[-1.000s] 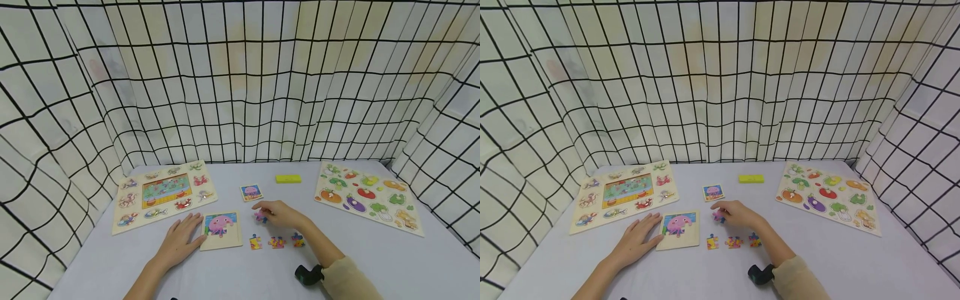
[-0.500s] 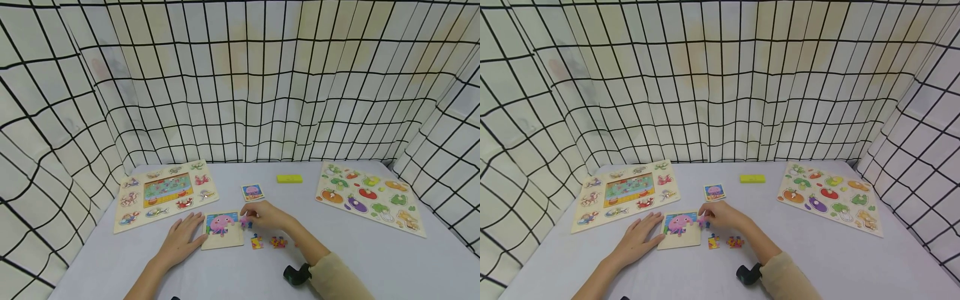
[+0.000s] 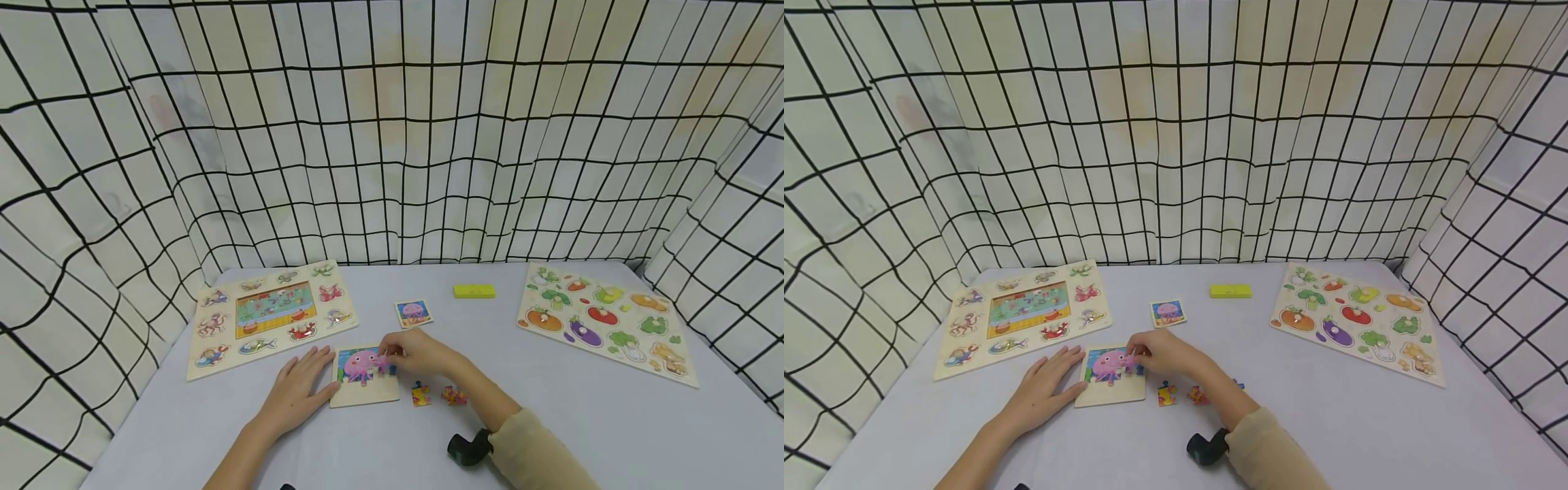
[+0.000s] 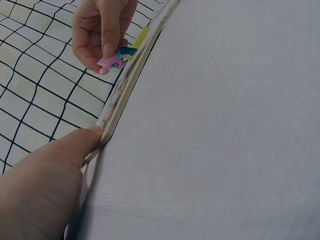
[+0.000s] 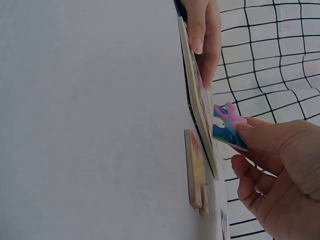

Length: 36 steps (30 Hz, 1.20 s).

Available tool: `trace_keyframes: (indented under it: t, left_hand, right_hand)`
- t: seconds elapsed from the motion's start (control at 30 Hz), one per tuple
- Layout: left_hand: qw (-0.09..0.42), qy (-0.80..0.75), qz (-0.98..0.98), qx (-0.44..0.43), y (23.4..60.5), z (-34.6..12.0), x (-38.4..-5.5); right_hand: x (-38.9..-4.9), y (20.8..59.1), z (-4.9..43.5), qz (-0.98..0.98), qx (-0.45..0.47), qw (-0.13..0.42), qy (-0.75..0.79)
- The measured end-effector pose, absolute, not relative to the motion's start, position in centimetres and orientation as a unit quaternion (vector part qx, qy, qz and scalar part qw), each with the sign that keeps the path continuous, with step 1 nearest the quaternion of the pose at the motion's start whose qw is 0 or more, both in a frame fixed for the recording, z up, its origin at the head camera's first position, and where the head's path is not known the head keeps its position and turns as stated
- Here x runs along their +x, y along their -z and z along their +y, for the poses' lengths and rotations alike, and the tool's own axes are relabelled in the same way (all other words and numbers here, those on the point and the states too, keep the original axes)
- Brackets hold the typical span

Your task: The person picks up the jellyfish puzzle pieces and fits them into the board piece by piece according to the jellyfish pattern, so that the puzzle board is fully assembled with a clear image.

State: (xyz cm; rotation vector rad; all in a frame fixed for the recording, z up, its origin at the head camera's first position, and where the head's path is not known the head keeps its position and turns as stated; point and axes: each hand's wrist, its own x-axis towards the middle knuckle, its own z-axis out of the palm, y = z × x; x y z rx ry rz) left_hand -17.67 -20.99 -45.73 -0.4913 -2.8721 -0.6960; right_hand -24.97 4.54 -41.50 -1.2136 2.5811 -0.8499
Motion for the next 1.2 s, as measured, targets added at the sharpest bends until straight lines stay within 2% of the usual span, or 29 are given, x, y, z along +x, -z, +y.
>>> trace_keyframes:
  t: [0.53, 0.8, 1.2]
  left_hand:
    - [0.078, 0.227, -0.957, -0.165, 45.9, -21.0, -17.8]
    - [0.074, 0.229, -0.957, -0.163, 45.8, -21.0, -17.7]
    - [0.085, 0.224, -0.956, -0.171, 45.9, -21.1, -17.7]
  right_hand:
    - [-25.4, 42.8, 3.4, 0.861, -0.392, 0.089, 0.312]
    - [-25.6, 43.6, 3.0, 0.864, -0.39, 0.063, 0.313]
    - [-25.5, 44.1, 2.2, 0.876, -0.372, 0.052, 0.302]
